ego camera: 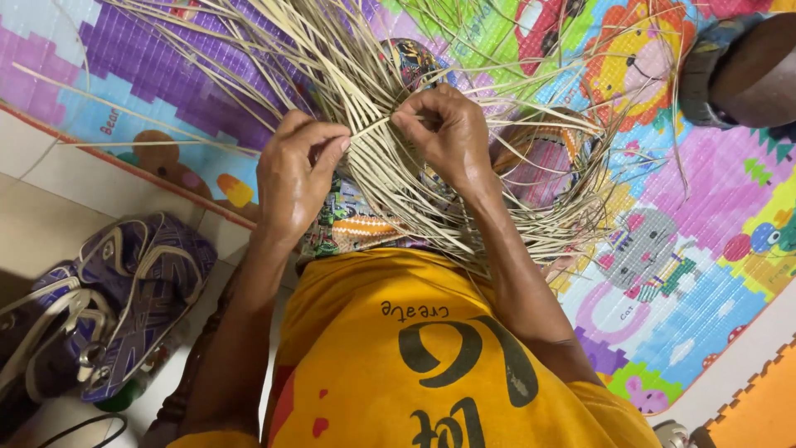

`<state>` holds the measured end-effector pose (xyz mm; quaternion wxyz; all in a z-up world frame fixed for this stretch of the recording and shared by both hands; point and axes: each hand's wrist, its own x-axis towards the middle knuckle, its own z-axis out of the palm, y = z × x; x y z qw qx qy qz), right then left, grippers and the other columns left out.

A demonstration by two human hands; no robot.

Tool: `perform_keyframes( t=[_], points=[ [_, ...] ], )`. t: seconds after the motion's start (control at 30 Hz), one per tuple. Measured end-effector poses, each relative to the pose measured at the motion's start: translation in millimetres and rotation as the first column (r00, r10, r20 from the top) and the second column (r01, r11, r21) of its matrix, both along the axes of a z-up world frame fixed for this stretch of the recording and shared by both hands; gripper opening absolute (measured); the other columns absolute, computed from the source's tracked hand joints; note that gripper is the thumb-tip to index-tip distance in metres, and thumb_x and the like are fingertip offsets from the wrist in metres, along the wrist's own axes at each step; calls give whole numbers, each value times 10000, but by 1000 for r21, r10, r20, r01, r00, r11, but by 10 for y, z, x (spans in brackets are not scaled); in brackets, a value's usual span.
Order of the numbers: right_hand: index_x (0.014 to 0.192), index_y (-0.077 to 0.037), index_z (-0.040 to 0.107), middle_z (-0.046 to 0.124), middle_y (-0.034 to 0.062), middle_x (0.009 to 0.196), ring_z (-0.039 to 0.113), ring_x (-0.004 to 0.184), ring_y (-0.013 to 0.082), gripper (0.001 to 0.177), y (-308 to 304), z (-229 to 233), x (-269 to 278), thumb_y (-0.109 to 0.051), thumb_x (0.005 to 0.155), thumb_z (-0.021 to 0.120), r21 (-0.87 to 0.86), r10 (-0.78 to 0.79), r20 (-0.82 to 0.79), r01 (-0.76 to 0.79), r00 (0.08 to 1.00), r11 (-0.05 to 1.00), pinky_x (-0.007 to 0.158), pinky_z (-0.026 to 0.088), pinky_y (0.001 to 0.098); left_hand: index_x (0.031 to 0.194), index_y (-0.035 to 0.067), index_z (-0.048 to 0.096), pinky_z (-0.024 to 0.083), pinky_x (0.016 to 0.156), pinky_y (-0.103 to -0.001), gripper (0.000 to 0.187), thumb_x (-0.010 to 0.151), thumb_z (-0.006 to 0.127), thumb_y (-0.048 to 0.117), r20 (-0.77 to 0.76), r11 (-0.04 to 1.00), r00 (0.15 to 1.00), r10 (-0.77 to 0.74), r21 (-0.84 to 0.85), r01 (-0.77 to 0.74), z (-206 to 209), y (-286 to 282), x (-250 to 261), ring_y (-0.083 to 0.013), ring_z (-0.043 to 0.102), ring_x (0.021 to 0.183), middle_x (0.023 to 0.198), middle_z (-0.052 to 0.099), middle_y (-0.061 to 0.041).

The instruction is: Weaving dried straw strands together to create a circular mat or basket base

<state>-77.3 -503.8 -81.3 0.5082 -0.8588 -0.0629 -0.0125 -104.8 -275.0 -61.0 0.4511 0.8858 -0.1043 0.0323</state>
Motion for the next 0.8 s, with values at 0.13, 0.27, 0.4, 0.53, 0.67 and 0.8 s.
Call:
perform_keyframes(
  t=[0.13, 0.27, 0.4, 0.53, 0.67, 0.8],
  points=[
    [809, -54, 730, 583, 18, 731, 442, 569, 95, 112, 57, -49, -11, -30, 867, 823, 1, -36, -27, 36, 999, 999, 463, 388, 214, 959, 2, 724, 445, 621, -341, 63, 935, 780, 15, 55, 998, 998, -34, 47, 32, 67, 14, 75, -177, 503, 677, 926, 510, -63],
    [807, -50, 741, 601, 30, 756, 439, 573, 92, 101, 86, -63, -16, -38, 869, 820, -9, -53, -17, 53, 998, 999, 451, 371, 208, 978, -41, 658, 451, 578, -266, 50, 966, 703, -58, -76, 979, 996, -53, -199, 37, 17, -37, 91, -155, 527, 698, 899, 584, -93],
    [788, -47, 737, 634, 53, 751, 448, 559, 102, 120, 63, -118, -20, -45, 880, 814, -68, -34, 50, 38, 998, 997, 418, 365, 217, 1046, -83, 664, 377, 495, -227, 102, 986, 690, -6, -202, 877, 976, -79, -479, -28, -88, -110, 33, -121, 480, 606, 806, 637, -113],
    [796, -38, 741, 591, 37, 729, 447, 554, 103, 107, 68, -32, -13, -31, 863, 825, -91, -29, 59, 34, 998, 995, 418, 380, 217, 1080, -100, 681, 448, 541, -206, 147, 951, 719, -43, -275, 860, 961, -30, -497, -115, -41, -203, -3, -111, 545, 655, 855, 684, -130],
    [827, -37, 773, 600, 34, 752, 492, 541, 96, 80, 91, 76, 12, -65, 835, 847, -252, -24, 103, 49, 994, 966, 404, 401, 213, 1085, -93, 708, 422, 491, -182, 141, 959, 694, -33, -390, 807, 921, 3, -542, -232, -210, -249, -41, -72, 522, 590, 814, 698, -107],
    [748, -94, 752, 499, 10, 777, 471, 694, 153, 145, 156, 136, 59, -154, 806, 870, -544, -2, 283, 163, 959, 823, 625, 426, 324, 1030, -45, 724, 328, 508, -178, 75, 986, 673, -12, -439, 748, 898, 20, -589, -304, -224, -281, -96, -25, 380, 585, 737, 576, 22]
  ],
)
